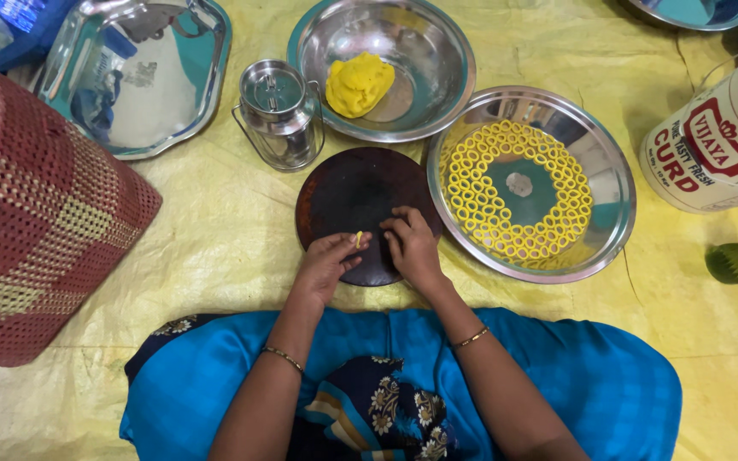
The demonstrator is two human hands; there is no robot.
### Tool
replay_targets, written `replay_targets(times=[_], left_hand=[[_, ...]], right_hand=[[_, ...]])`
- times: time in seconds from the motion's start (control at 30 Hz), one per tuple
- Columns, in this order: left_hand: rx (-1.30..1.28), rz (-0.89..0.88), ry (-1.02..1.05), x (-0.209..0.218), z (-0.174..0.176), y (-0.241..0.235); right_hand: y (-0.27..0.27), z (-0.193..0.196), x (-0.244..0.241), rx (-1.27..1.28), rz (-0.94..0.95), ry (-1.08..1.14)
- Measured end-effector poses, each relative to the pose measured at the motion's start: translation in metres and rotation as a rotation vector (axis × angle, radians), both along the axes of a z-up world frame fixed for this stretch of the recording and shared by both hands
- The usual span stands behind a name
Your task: The person rolls small pieces of yellow dough into thin ropes on a wooden board, then joins the ends to form rings and places them on a metal tray. The person occasionally adds water to the dough to maintain pliability.
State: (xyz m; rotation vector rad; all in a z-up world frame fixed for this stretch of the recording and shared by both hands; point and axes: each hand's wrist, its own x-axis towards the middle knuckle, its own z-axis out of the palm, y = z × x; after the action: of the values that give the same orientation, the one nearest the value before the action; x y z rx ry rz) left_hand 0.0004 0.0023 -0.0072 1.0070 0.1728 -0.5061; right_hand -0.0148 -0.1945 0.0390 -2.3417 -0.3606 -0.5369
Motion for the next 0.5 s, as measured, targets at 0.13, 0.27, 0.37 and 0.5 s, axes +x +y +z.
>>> replay_targets(times=[0.13,0.27,0.37,0.5], left_hand=[[0.027,-0.011,-0.003,0.000,0.004,-0.001],[0.035,0.000,0.045,0.000,0.010,0.000],[0.009,0.005,0.025,-0.001,0.012,0.000],[0.017,-0.026,-0.016,0.000,0.009,-0.002]], right_hand=[[0.000,0.000,-0.001,-0.008,0.019,-0.008],[-0.001,-0.001,-0.001,-0.006,0.031,-0.013],[-0.001,-0.001,-0.002,-0.010,0.039,-0.009],[-0.002,0.002,-0.002,-0.027,0.077,-0.026]])
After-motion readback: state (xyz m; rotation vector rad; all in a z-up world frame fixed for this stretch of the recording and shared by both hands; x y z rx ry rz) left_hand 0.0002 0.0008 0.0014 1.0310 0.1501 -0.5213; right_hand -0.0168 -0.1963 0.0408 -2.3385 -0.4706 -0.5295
